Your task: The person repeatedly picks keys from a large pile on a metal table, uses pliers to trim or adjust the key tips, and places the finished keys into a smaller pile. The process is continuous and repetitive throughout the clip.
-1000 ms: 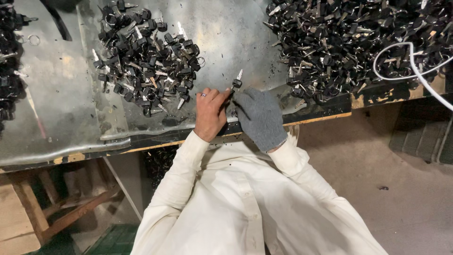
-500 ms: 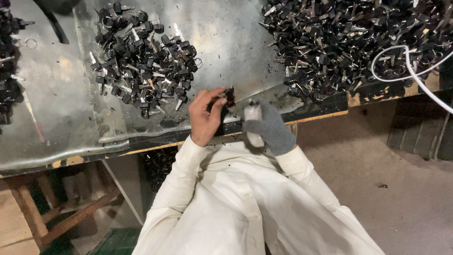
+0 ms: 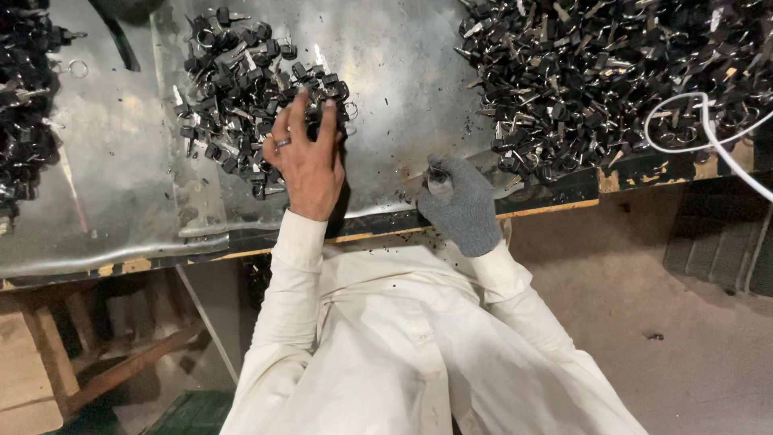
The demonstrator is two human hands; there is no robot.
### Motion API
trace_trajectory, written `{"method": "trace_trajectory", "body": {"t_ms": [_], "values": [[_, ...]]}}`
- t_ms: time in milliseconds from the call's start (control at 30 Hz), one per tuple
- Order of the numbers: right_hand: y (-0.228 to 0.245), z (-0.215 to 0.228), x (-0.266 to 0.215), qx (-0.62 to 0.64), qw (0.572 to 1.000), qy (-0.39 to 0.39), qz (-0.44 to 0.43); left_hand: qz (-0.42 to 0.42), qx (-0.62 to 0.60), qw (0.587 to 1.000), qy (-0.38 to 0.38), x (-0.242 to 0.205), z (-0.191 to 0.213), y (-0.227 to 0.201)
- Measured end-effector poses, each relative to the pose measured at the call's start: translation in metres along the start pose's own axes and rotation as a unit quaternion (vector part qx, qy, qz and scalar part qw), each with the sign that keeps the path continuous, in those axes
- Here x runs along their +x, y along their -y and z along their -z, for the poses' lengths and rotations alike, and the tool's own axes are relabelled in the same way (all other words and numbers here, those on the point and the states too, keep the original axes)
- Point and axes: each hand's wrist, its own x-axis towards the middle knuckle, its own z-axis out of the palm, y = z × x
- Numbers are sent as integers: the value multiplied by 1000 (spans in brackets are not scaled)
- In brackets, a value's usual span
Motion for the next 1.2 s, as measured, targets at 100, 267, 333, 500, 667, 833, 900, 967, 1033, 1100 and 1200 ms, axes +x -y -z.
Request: {"method": "trace_trajectory", "body": {"t_ms": [100,267,333,500,667,833,900,967,1033,1100,1200], "values": [[-4,6,2,-9,999,-36,16,-102,-5,994,32,10,-27,7],[-17,19,-9,6,997,-78,-13,-167,53,980,92,37,-43,40],[-22,21,-11,2,992,-125,-10,-132,70,986,73,54,-38,57],[-26,18,-10,28,991,-128,-5,-106,-45,990,76,86,-38,17],[-33,18,-13,25,992,-110,-48,-255,-206,944,30,110,-102,-99],[-46,15,-15,35,989,-144,6,-234,-98,967,25,136,-138,-129],[-48,14,-16,36,988,-152,4,-232,-70,970,15,126,-129,-124],[-46,16,-15,56,988,-144,-14,-167,-136,966,141,108,-108,-113],[-39,18,-14,95,987,-122,-49,-120,-160,971,130,80,-77,-96],[-29,20,-12,95,991,-89,-19,-84,-221,965,110,51,-43,-78],[-9,21,-8,136,990,-46,-5,-61,-396,909,115,7,3,-75]]}}
